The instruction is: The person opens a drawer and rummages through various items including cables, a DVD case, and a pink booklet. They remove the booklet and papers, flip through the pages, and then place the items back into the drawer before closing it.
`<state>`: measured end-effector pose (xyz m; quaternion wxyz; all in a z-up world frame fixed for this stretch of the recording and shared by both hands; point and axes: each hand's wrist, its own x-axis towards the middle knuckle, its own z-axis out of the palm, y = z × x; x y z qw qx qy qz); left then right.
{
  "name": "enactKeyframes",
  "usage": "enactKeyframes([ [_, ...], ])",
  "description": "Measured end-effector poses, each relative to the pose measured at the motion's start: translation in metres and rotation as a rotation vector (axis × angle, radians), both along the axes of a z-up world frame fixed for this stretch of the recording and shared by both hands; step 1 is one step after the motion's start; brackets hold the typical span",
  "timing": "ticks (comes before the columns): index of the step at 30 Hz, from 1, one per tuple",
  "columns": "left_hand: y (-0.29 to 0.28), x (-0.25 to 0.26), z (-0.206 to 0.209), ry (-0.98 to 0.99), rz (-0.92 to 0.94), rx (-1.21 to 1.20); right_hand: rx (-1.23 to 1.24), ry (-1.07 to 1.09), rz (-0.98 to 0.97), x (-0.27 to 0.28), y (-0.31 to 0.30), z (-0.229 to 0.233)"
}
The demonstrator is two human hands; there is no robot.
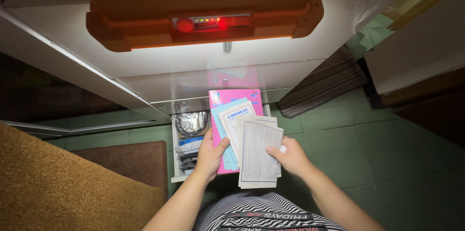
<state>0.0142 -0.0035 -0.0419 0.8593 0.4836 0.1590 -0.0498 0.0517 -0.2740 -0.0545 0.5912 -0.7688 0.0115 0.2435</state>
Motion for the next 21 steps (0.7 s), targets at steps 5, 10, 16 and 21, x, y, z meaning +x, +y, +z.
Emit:
enactKeyframes([
  [5,-0.005,0.001,0.007,0.033,-0.034,0.06,-0.188,-0.356,0.007,-0.011,0.006,0.011],
  [10,-0.007,0.006,0.004,0.043,-0.14,0.163,-0.081,-0.185,-0.004,0.009,-0.012,0.03],
  [16,-0.022,0.007,-0.005,0.055,-0.245,0.182,-0.05,-0.096,0.161,0.033,-0.03,0.029],
  [21,-0.025,0.006,0.0,0.077,-0.218,0.056,-0.034,-0.031,-0.279,0.044,-0.069,0.006],
])
